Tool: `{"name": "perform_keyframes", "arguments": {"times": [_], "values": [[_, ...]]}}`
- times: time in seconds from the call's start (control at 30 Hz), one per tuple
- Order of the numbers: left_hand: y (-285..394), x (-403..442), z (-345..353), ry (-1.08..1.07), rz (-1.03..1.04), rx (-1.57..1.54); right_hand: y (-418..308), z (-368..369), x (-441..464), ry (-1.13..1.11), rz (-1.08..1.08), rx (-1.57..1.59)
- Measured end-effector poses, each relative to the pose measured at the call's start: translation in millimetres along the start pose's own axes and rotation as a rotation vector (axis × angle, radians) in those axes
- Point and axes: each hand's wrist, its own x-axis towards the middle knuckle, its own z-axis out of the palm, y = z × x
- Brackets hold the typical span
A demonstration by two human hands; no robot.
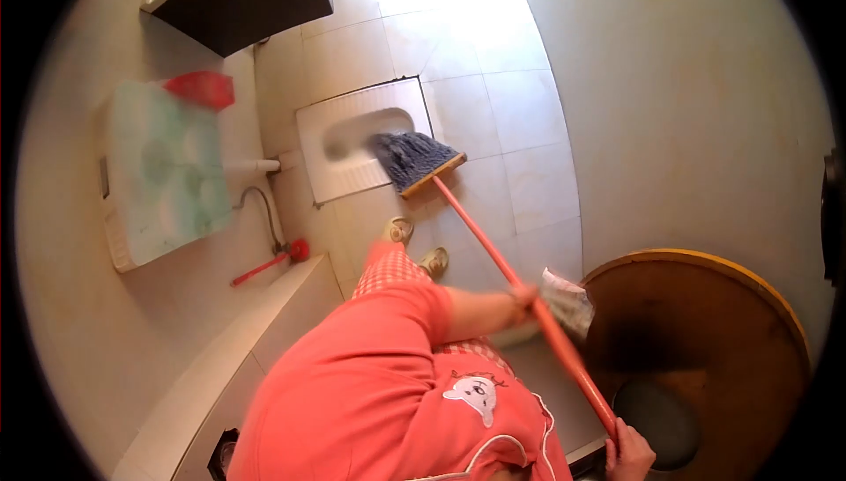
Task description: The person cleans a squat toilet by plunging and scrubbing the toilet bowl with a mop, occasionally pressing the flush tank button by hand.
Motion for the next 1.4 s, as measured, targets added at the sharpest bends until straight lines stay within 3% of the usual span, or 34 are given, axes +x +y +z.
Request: {"name": "perform_keyframes", "arguments": {"times": [0.1, 0.17, 0.27, 0.33, 0.6, 0.97, 1.07, 1.2, 1.4], "values": [[15.7, 41.7, -11.9, 0.110, -0.046, 0.142, -14.6, 38.4, 17.8, -0.047, 0.026, 0.037], [32.2, 72.2, -17.1, 0.156, -0.057, 0.204, -23.6, 44.7, 29.4, -0.134, 0.116, -0.135], [49.4, 110.0, -20.3, -0.042, -0.043, 0.179, -19.9, 25.6, 62.0, -0.049, 0.115, -0.124], [70.3, 74.9, 6.9, -0.019, -0.062, 0.134, -12.8, 12.4, 86.5, 0.086, 0.082, -0.046], [103.9, 40.9, 31.5, -0.009, -0.006, -0.072, -9.6, -18.4, 127.8, 0.196, -0.133, -0.046], [143.3, 86.5, 48.5, 0.264, 0.310, -0.107, 112.4, 56.5, 164.6, 0.175, -0.341, -0.031], [127.7, 37.9, 94.0, 0.374, 0.375, -0.214, 145.7, 50.7, 172.3, 0.239, -0.351, 0.015], [98.6, 31.6, 140.5, 0.339, 0.458, -0.239, 194.8, 18.8, 176.0, 0.255, -0.362, 0.041], [66.9, 100.3, 194.0, 0.142, 0.269, -0.077, 245.6, -26.6, 177.2, 0.256, -0.374, -0.040]]}}
